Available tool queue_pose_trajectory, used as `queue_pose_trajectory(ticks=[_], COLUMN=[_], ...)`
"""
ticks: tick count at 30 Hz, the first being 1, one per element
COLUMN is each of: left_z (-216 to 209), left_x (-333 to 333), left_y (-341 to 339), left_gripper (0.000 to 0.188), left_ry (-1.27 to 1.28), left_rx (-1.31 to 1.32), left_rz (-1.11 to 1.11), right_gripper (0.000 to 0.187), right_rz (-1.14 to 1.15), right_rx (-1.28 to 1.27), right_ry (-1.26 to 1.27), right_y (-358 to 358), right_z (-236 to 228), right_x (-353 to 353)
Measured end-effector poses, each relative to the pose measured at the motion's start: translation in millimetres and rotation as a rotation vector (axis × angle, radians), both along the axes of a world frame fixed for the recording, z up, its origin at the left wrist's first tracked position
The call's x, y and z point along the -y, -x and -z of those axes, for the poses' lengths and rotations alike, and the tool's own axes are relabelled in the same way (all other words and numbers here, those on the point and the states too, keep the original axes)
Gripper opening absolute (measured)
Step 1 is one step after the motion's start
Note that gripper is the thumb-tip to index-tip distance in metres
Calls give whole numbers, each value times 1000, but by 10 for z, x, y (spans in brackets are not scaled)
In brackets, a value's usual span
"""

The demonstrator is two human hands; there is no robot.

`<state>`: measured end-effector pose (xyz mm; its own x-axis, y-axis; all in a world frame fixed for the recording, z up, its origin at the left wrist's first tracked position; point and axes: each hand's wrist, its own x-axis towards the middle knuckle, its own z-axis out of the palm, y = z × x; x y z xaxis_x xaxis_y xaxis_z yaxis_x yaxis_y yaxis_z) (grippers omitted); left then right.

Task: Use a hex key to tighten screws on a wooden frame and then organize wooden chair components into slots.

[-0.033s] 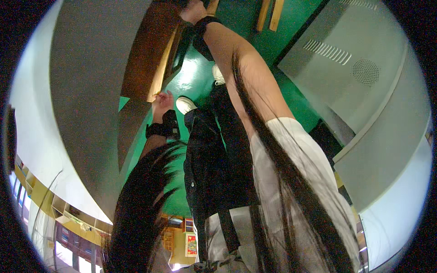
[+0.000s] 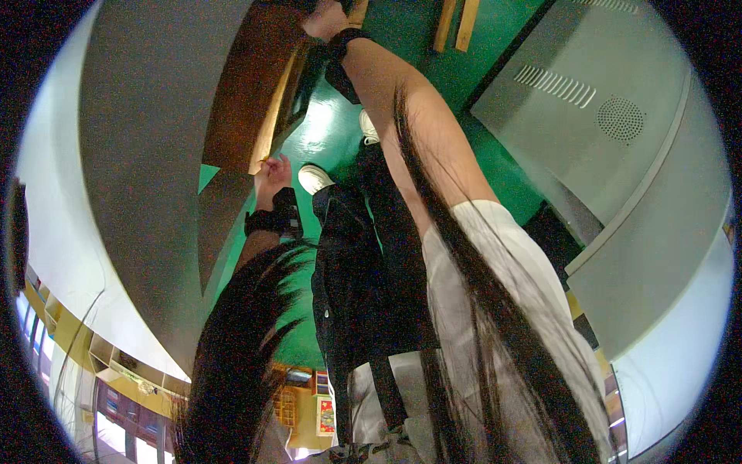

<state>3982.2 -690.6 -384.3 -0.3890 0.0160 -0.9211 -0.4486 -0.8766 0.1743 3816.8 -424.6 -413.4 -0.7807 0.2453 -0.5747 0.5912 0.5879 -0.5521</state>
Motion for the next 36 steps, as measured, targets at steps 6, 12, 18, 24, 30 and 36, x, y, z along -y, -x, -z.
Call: queue_pose_trajectory(ticks=[6, 12, 18, 24, 30, 36], left_z=[106, 667, 1098, 682, 757, 797], left_x=[318, 520, 1251, 722, 766, 597], left_y=[419, 572, 413, 330, 328, 396], left_gripper=[21, 22, 23, 23, 25, 28], left_ry=[-76, -227, -296, -184, -172, -195], left_rx=[139, -5, -78, -81, -87, -62], left_rz=[-157, -253, -64, -61, -160, -286], right_gripper=[37, 23, 20, 23, 21, 28], right_rz=[304, 783, 500, 253, 1445, 1249], right_rx=[-257, -74, -282, -277, -20, -295], right_ry=[111, 948, 728, 163, 1358, 1344], right_y=[-33, -17, -144, -189, -54, 253], right_z=[79, 500, 380, 260, -395, 313], right_x=[-81, -221, 251, 55, 266, 140])
